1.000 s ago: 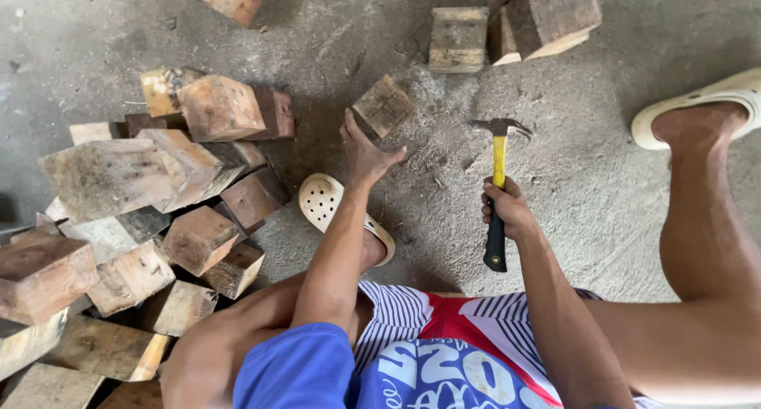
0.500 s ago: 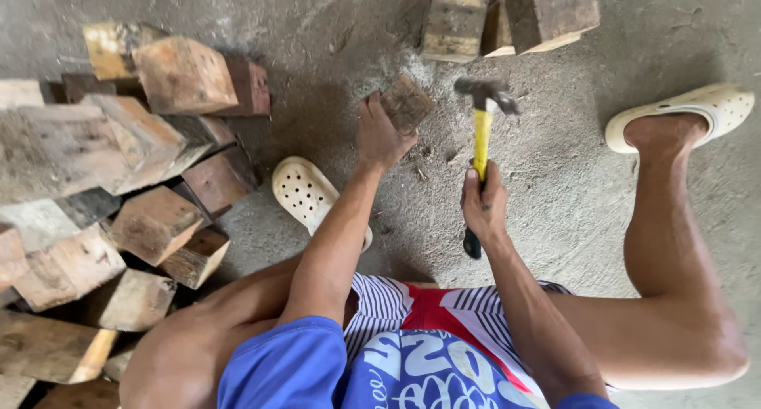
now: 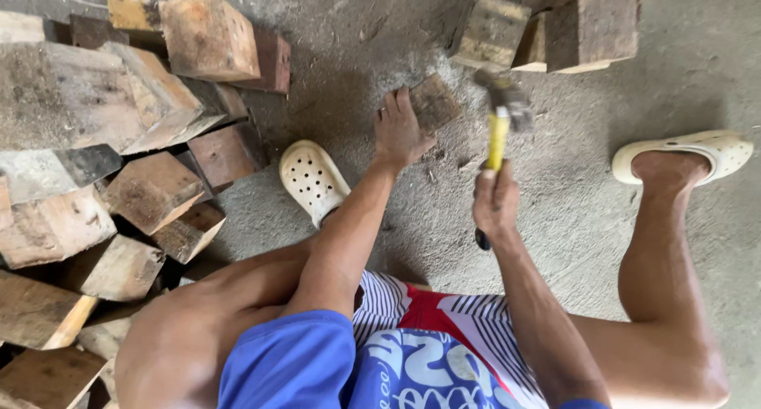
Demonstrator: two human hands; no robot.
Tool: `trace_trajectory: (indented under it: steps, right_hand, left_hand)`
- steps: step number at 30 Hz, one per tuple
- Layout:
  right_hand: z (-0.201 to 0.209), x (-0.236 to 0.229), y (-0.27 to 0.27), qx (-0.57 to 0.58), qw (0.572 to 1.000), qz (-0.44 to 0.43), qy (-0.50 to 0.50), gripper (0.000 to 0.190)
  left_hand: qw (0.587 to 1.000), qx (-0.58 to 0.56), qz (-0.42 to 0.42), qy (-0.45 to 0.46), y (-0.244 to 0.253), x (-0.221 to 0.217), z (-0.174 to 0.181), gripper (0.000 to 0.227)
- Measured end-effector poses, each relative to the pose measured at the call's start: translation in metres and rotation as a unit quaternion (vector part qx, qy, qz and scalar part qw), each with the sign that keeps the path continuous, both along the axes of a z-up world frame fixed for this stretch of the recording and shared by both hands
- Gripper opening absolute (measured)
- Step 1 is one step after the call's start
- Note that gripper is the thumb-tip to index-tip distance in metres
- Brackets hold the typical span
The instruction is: The person sits on a concrete floor and uses a hammer to repeatedly strike a small block of wood held in their left hand. They adjust the wood's orientation between strikes and continue the process for the duration of the clip.
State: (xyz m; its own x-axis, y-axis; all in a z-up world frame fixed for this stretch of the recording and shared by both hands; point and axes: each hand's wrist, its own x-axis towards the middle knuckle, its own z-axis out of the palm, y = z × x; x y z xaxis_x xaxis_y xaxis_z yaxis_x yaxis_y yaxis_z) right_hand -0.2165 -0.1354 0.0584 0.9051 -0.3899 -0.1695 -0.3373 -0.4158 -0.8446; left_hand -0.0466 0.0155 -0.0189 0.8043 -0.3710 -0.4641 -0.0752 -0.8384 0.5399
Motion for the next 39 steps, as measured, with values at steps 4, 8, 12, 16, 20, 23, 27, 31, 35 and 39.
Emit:
trace_trajectory:
  steps: [4,8,12,16,20,23,27,31,35,39]
  right_hand:
    - [0.036,-0.004,-0.001,0.058,0.929,0.072,-0.358,0.027]
    - [0.005,-0.002,0.002,-0.011,0.924,0.071,-0.375,0.036]
    - [-0.034,-0.006,0.008,-0.062,0.979,-0.024,0.191,0.035]
    - [-0.005,-0.009,-0.002,-0.038,0.997,-0.040,-0.047,0.039]
    - [0.048,0.001,-0.001,0.000,0.963,0.068,-0.260,0.036]
    - [0.056,0.010,-0.005,-0.056,0.980,0.114,-0.152,0.034]
    - [0.049,0.016,-0.011,-0.126,0.963,0.147,0.190,0.036]
    - [0.064,-0.004,-0.006,-0.129,0.975,0.127,0.129,0.035]
    - [0.086,0.003,-0.004,-0.031,0.990,0.119,-0.072,0.035]
    - [0.081,0.010,-0.010,-0.032,0.975,0.126,-0.179,0.035]
  left_hand:
    - [0.999,-0.008,0.014,-0.030,0.002,-0.003,-0.002,0.121]
    - [0.999,-0.020,0.024,-0.033,0.000,0.001,-0.006,0.124]
    - [0.999,-0.022,0.013,-0.025,0.004,-0.004,0.000,0.125]
    - [1.000,-0.018,0.017,-0.019,-0.002,0.000,-0.003,0.120]
    - [1.000,-0.010,0.018,-0.020,0.001,0.000,0.000,0.122]
    - [1.000,-0.006,0.016,-0.016,-0.001,0.001,0.001,0.124]
    - [0.999,-0.017,0.018,-0.045,-0.001,-0.003,-0.004,0.127]
    - [0.998,-0.025,0.026,-0.049,0.000,-0.008,-0.018,0.117]
    - [0.998,-0.016,0.023,-0.063,-0.002,-0.004,-0.021,0.118]
    - [0.997,-0.036,0.040,-0.060,-0.005,-0.004,-0.028,0.121]
